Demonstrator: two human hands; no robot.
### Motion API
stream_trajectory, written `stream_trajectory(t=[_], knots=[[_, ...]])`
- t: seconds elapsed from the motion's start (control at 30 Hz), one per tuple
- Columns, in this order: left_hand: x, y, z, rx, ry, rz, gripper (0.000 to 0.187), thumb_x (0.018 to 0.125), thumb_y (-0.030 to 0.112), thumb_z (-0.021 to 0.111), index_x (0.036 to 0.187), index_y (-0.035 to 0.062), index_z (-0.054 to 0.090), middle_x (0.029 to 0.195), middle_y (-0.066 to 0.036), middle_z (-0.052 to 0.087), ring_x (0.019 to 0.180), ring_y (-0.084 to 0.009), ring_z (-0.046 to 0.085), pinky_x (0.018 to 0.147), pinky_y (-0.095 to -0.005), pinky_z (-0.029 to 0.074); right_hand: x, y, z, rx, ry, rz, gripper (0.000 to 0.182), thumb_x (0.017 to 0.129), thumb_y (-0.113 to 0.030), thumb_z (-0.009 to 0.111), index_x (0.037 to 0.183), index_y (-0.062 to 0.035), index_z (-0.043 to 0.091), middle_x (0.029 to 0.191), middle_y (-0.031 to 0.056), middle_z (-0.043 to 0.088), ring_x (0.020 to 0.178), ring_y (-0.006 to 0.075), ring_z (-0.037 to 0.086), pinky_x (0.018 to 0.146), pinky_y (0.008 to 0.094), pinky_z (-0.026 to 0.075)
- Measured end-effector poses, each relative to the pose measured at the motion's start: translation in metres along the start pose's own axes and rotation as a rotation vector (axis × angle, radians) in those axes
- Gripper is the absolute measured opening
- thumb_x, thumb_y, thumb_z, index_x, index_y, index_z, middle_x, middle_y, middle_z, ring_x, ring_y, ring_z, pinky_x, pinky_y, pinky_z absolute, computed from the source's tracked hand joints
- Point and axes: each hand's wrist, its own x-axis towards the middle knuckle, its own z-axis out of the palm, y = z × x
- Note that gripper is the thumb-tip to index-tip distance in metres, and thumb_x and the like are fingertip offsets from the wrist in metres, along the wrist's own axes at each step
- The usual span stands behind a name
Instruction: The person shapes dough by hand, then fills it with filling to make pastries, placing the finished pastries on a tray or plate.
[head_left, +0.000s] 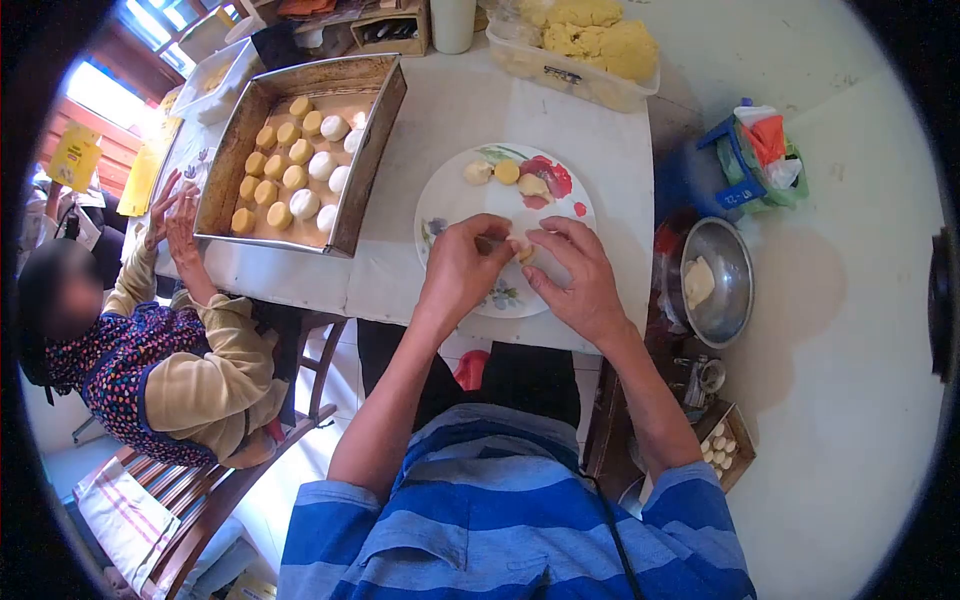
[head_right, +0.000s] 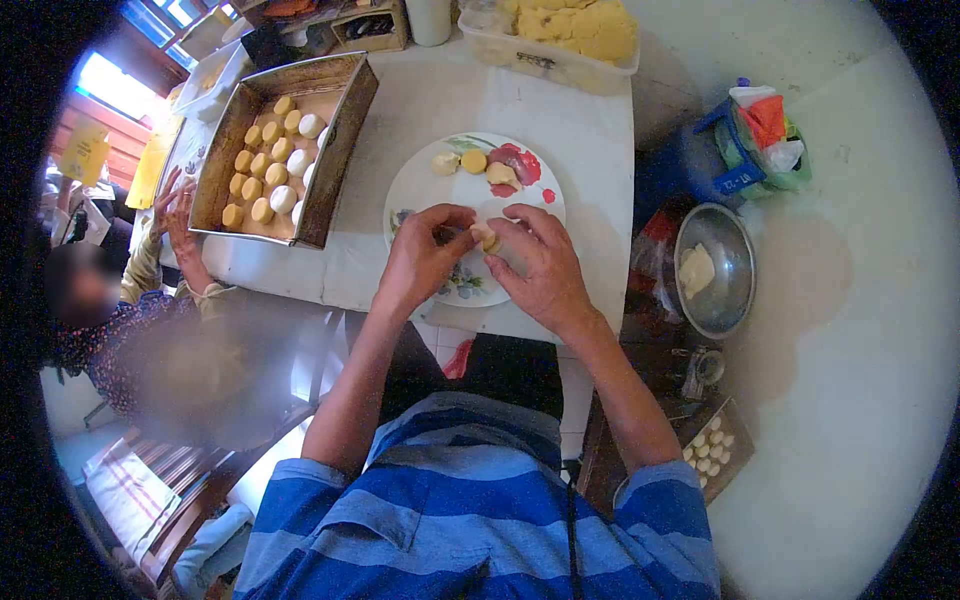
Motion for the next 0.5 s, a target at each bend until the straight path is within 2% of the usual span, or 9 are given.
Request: stream_trajectory(t=[0.07, 0.1, 0.17, 0.2, 0.27, 0.3, 0.37, 0.5], knots=[[-0.006, -0.008, 0.003, -0.231, 0.135, 0.049, 0.034, 0.099, 0.009, 0.07, 0.13, -0.003, 0.066, 0.11, -0.015, 0.075, 0.1, -0.0166, 0.069, 0.09, -0.0313, 0.055, 0.004, 0.0, 0.0, 0.193, -0.008, 0.11, 0.043, 0.087, -0.011, 0.078, 0.129, -0.0035, 0.069, 0.126, 0.0147, 0.064, 0.113, 0.029, 0.065, 0.101, 0.0427, 0.052], [-0.01, -0.013, 0.004, -0.228, 0.133, 0.046, 0.034, 0.099, 0.009, 0.07, 0.13, -0.003, 0.066, 0.11, -0.015, 0.075, 0.1, -0.0166, 0.069, 0.09, -0.0313, 0.055, 0.006, 0.0, 0.0, 0.196, -0.007, 0.112, 0.043, 0.087, -0.011, 0.078, 0.129, -0.0035, 0.069, 0.126, 0.0147, 0.064, 0.113, 0.029, 0.065, 0.101, 0.0427, 0.052], [-0.015, -0.021, 0.006, -0.338, 0.105, 0.062, 0.042, 0.1, 0.003, 0.065, 0.142, -0.0023, 0.057, 0.122, -0.016, 0.072, 0.108, -0.018, 0.068, 0.095, -0.0316, 0.054, 0.015, 0.001, 0.0, 0.427, -0.06, 0.352, 0.044, 0.09, -0.01, 0.077, 0.133, -0.0022, 0.065, 0.117, 0.0138, 0.068, 0.107, 0.0246, 0.068, 0.095, 0.0376, 0.056], [-0.015, -0.021, 0.006, -0.337, 0.105, 0.063, 0.042, 0.1, 0.003, 0.065, 0.142, -0.0023, 0.057, 0.122, -0.016, 0.072, 0.108, -0.018, 0.068, 0.095, -0.0316, 0.054, 0.019, 0.004, 0.001, 0.428, -0.059, 0.351, 0.044, 0.09, -0.01, 0.077, 0.133, -0.0022, 0.065, 0.117, 0.0138, 0.068, 0.107, 0.0246, 0.068, 0.095, 0.0376, 0.056], [-0.015, -0.02, 0.009, -0.339, 0.067, 0.049, 0.045, 0.1, 0.0, 0.063, 0.144, -0.0022, 0.054, 0.126, -0.016, 0.071, 0.114, -0.0189, 0.066, 0.098, -0.0318, 0.053, 0.028, 0.01, 0.002, 0.513, -0.124, 0.312, 0.045, 0.093, -0.008, 0.075, 0.136, -0.0015, 0.062, 0.11, 0.0081, 0.069, 0.101, 0.0155, 0.066, 0.092, 0.0322, 0.054], [-0.014, -0.019, 0.011, -0.34, 0.067, 0.051, 0.045, 0.1, 0.0, 0.063, 0.144, -0.0022, 0.054, 0.126, -0.016, 0.071, 0.114, -0.0189, 0.066, 0.098, -0.0318, 0.053, 0.032, 0.011, 0.001, 0.512, -0.124, 0.312, 0.045, 0.093, -0.008, 0.075, 0.136, -0.0015, 0.062, 0.11, 0.0081, 0.069, 0.101, 0.0155, 0.066, 0.092, 0.0322, 0.054], [-0.012, -0.019, 0.015, -0.376, 0.107, 0.09, 0.042, 0.098, -0.003, 0.063, 0.139, -0.0058, 0.057, 0.121, -0.02, 0.073, 0.107, -0.0231, 0.071, 0.095, -0.0338, 0.056, 0.04, 0.01, -0.002, 0.565, -0.254, 0.352, 0.044, 0.094, -0.01, 0.076, 0.135, -0.0012, 0.063, 0.106, 0.0075, 0.067, 0.098, 0.0151, 0.066, 0.091, 0.0312, 0.054], [-0.012, -0.016, 0.013, -0.366, 0.089, 0.067, 0.042, 0.098, -0.003, 0.064, 0.139, -0.0058, 0.058, 0.121, -0.019, 0.073, 0.107, -0.0235, 0.071, 0.095, -0.034, 0.056, 0.042, 0.013, 0.005, 0.552, -0.297, 0.383, 0.043, 0.094, -0.01, 0.075, 0.134, -0.0009, 0.063, 0.103, 0.0059, 0.065, 0.096, 0.0144, 0.066, 0.088, 0.0295, 0.054]])
